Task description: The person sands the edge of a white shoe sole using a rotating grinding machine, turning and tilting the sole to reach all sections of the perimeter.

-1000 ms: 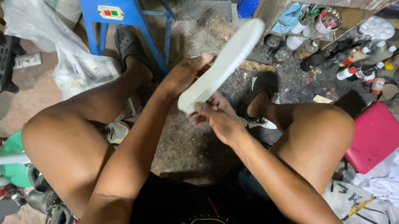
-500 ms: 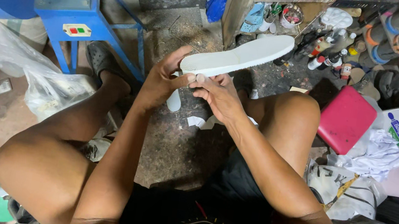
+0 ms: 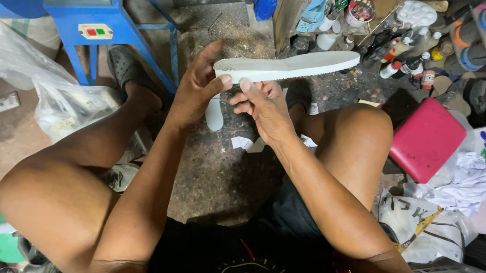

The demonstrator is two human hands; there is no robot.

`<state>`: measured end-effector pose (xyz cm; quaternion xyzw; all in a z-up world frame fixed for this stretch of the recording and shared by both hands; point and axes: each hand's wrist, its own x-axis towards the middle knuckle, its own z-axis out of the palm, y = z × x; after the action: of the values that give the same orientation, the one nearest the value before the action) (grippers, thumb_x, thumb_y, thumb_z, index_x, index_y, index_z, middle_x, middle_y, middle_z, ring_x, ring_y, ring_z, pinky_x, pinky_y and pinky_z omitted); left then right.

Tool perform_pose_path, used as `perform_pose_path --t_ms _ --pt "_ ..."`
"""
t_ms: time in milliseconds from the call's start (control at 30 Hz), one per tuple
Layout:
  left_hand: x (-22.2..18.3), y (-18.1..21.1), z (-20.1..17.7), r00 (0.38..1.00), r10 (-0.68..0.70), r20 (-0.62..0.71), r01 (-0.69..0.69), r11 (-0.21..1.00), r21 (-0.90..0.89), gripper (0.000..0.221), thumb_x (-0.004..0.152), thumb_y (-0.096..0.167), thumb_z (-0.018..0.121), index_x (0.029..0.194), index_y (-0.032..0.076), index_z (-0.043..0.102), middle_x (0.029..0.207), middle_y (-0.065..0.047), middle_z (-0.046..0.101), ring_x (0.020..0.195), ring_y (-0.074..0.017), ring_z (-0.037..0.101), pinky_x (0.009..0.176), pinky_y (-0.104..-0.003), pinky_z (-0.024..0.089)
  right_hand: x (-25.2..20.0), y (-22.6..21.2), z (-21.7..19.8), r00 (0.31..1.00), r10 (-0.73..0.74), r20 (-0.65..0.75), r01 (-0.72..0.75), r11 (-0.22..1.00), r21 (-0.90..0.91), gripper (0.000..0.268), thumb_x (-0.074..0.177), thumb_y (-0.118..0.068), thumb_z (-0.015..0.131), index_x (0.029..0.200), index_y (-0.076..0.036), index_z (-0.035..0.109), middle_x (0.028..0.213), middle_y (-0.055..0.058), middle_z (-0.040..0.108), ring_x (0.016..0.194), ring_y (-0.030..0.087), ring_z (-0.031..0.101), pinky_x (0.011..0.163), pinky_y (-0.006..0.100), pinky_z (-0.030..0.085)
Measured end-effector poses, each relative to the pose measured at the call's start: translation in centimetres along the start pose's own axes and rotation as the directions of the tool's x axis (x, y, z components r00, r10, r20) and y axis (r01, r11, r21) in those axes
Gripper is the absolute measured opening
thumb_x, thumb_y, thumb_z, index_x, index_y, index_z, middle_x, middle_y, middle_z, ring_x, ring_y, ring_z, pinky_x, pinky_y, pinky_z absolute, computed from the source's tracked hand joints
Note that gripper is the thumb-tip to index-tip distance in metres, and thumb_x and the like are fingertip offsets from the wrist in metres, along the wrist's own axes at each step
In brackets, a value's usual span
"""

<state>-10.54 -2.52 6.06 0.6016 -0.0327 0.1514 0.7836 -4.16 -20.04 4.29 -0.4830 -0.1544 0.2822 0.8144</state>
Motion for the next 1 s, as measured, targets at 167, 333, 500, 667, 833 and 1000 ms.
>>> perform_pose_path --t_ms 167,333,500,667,833,1000 --pt "-0.2 -0.3 -0.5 1.0 -0.021 0.012 0.021 0.998 -0.056 0.084 0.09 0.026 0.077 0.158 0.001 0.034 0.127 -0.015 0.064 0.118 -0.021 0.063 0.1 -0.033 0.055 -0.3 -0.8 1.4 0.999 -0.038 0.003 0.038 0.997 -0.07 0.04 0.096 -0.026 0.074 0.121 0.001 0.058 0.103 0.011 0.07 0.082 0.015 0.071 0.066 0.026 0.06" --pt "-0.1 -0.6 -0.5 0.998 -0.051 -0.021 0.05 0.996 -0.069 0.082 0.089 0.027 0.074 0.158 0.004 0.035 0.126 -0.015 0.064 0.116 -0.0214 0.064 0.099 -0.034 0.057 -0.4 -0.6 2.1 0.995 -0.096 -0.015 0.094 0.99 -0.104 0.037 0.096 -0.024 0.074 0.119 0.001 0.059 0.102 0.009 0.07 0.082 0.015 0.072 0.066 0.026 0.06" --pt "-0.3 -0.9 -0.3 0.997 -0.072 -0.031 0.066 0.985 -0.159 0.08 0.091 0.028 0.072 0.158 0.003 0.035 0.132 -0.014 0.059 0.121 -0.0215 0.063 0.103 -0.037 0.056 -0.4 -0.2 2.4 0.994 -0.103 -0.04 0.098 0.989 -0.111 0.034 0.096 -0.02 0.074 0.118 0.003 0.063 0.101 0.009 0.071 0.079 0.014 0.07 0.064 0.025 0.058" --pt "-0.4 -1.0 -0.3 0.999 -0.047 0.009 0.047 0.964 -0.262 0.08 0.093 0.028 0.073 0.157 0.001 0.034 0.135 -0.015 0.06 0.124 -0.0242 0.063 0.109 -0.042 0.054 -0.3 0.1 2.8 0.989 -0.142 -0.046 0.135 0.982 -0.129 0.033 0.096 -0.018 0.075 0.118 0.004 0.063 0.101 0.009 0.071 0.077 0.013 0.069 0.063 0.024 0.057" --pt "-0.5 -1.5 -0.4 0.998 -0.056 -0.011 0.051 0.969 -0.24 0.078 0.094 0.033 0.071 0.157 0.003 0.036 0.13 -0.014 0.062 0.119 -0.024 0.064 0.104 -0.041 0.056 -0.4 0.0 3.4 0.982 -0.177 -0.062 0.164 0.97 -0.178 0.035 0.095 -0.018 0.076 0.118 0.003 0.06 0.102 0.009 0.071 0.077 0.012 0.068 0.062 0.024 0.056" --pt "-0.9 -1.6 -0.5 0.998 -0.067 0.001 0.064 0.948 -0.31 0.082 0.097 0.045 0.068 0.16 0.005 0.035 0.126 -0.014 0.063 0.109 -0.0229 0.063 0.091 -0.038 0.056 -0.8 0.0 4.0 0.984 -0.174 -0.049 0.161 0.966 -0.205 0.039 0.096 -0.02 0.074 0.121 0.002 0.055 0.102 0.009 0.07 0.077 0.011 0.068 0.061 0.024 0.056"
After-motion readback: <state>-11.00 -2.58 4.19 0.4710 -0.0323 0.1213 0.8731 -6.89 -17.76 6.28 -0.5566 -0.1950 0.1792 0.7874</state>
